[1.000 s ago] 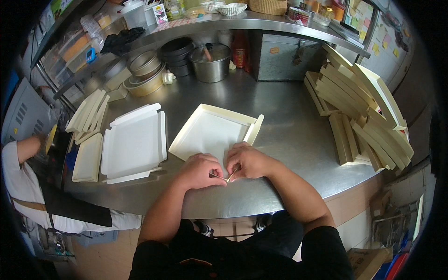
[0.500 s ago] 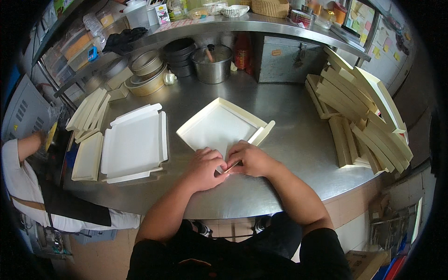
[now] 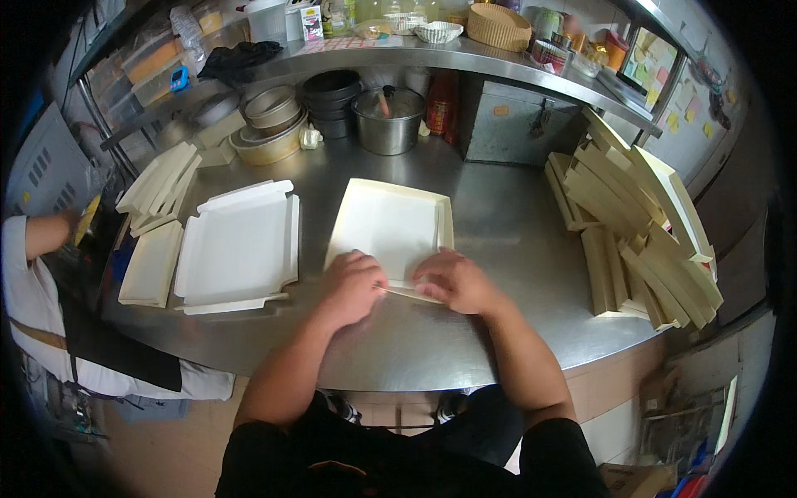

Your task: The person repeatedly assembles white styrofoam tray lids by hand on a stainless steel counter. They pick up a flat lid, fold and snap its side flaps into place, then stack the finished lid. The process is repeated continuously throughout the clip.

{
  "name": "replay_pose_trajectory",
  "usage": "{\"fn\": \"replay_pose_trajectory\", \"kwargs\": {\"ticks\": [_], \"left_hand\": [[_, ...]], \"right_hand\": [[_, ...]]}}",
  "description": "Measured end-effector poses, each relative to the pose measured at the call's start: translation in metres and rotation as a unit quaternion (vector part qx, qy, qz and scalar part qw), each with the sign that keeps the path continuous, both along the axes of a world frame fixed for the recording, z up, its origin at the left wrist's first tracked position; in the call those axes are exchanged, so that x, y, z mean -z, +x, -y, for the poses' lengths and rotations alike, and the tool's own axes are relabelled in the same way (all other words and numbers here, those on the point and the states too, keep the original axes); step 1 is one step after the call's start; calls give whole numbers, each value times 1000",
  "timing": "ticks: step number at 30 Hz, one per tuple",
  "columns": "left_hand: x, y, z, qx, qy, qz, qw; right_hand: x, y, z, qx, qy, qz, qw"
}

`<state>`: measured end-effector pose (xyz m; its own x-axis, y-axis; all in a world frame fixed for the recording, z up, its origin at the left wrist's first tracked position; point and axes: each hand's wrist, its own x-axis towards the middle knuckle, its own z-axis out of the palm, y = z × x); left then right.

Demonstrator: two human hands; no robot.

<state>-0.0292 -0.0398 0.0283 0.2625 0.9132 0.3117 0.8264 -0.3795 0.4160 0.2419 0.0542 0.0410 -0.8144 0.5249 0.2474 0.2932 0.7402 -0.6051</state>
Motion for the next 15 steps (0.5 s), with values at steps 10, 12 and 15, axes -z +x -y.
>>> {"fn": "replay_pose_trajectory", "kwargs": {"ticks": [10,12,15], "left_hand": [[-6,11,12,47,-5,47,998],[-2,12,6,66,32,59,996],[-9,21,6,48,111,75,990]], "right_hand": [[4,-7,1,-7,42,55,998],[1,-6,4,4,49,56,997],[1,-5,5,18,46,-5,999]]}}
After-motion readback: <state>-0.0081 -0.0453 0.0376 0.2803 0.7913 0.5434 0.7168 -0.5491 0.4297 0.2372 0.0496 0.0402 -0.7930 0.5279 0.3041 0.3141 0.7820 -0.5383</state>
